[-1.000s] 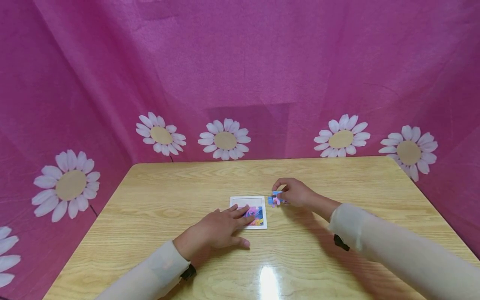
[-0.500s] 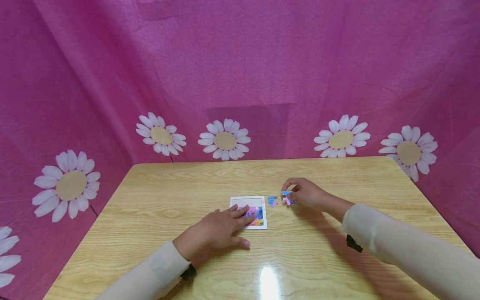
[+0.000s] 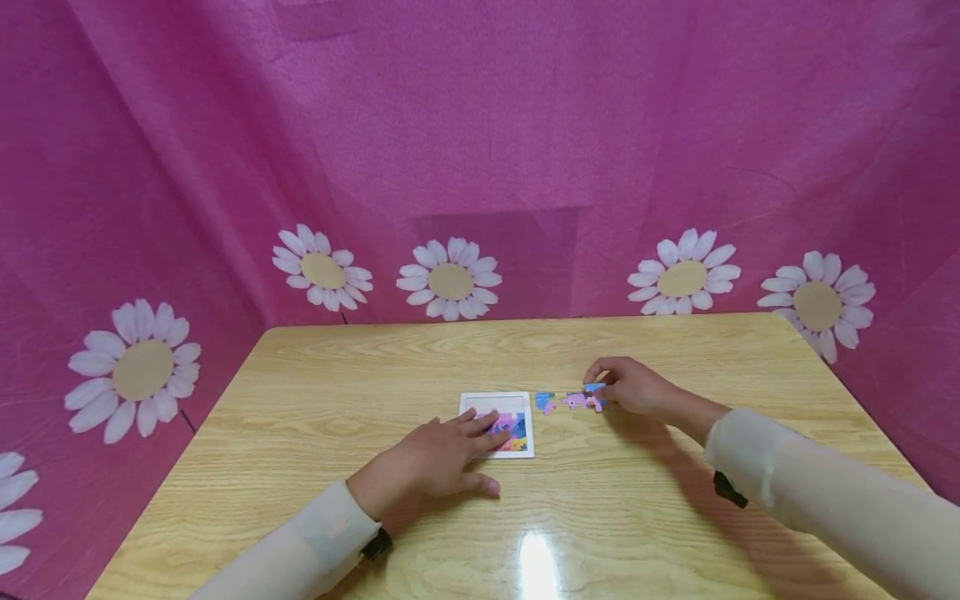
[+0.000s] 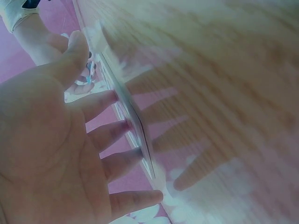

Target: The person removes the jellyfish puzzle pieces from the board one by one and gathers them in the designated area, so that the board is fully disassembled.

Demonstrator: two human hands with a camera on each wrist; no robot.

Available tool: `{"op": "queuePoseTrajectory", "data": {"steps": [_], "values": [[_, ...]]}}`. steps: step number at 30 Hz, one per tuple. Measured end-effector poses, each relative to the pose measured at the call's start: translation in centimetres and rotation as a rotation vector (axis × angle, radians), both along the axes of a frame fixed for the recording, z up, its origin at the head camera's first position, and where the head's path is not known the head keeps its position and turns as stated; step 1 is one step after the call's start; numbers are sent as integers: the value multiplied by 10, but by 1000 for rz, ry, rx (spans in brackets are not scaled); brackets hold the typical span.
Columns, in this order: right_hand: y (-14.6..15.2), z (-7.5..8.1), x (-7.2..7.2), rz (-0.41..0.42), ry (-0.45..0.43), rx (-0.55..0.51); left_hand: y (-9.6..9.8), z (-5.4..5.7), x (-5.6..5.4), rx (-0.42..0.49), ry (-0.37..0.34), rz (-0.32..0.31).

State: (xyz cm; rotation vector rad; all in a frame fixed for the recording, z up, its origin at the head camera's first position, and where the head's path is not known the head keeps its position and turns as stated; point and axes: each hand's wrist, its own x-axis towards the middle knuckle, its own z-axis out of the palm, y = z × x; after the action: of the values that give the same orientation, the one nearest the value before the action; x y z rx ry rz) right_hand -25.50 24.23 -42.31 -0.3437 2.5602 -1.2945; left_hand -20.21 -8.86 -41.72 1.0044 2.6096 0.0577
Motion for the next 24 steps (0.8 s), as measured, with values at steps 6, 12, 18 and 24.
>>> {"op": "queuePoseTrajectory", "data": {"steps": [6, 12, 18, 24], "values": [[7, -2, 1, 4, 11, -1, 1, 0, 0, -14, 7, -1], [10, -3, 2, -4, 38, 25, 0, 0, -1, -5, 2, 2], [13, -4, 2, -18, 79, 95, 0, -1, -1, 5, 0, 0], [15, -6, 3, -13, 139, 137, 0, -1, -1, -1, -1, 0]]}}
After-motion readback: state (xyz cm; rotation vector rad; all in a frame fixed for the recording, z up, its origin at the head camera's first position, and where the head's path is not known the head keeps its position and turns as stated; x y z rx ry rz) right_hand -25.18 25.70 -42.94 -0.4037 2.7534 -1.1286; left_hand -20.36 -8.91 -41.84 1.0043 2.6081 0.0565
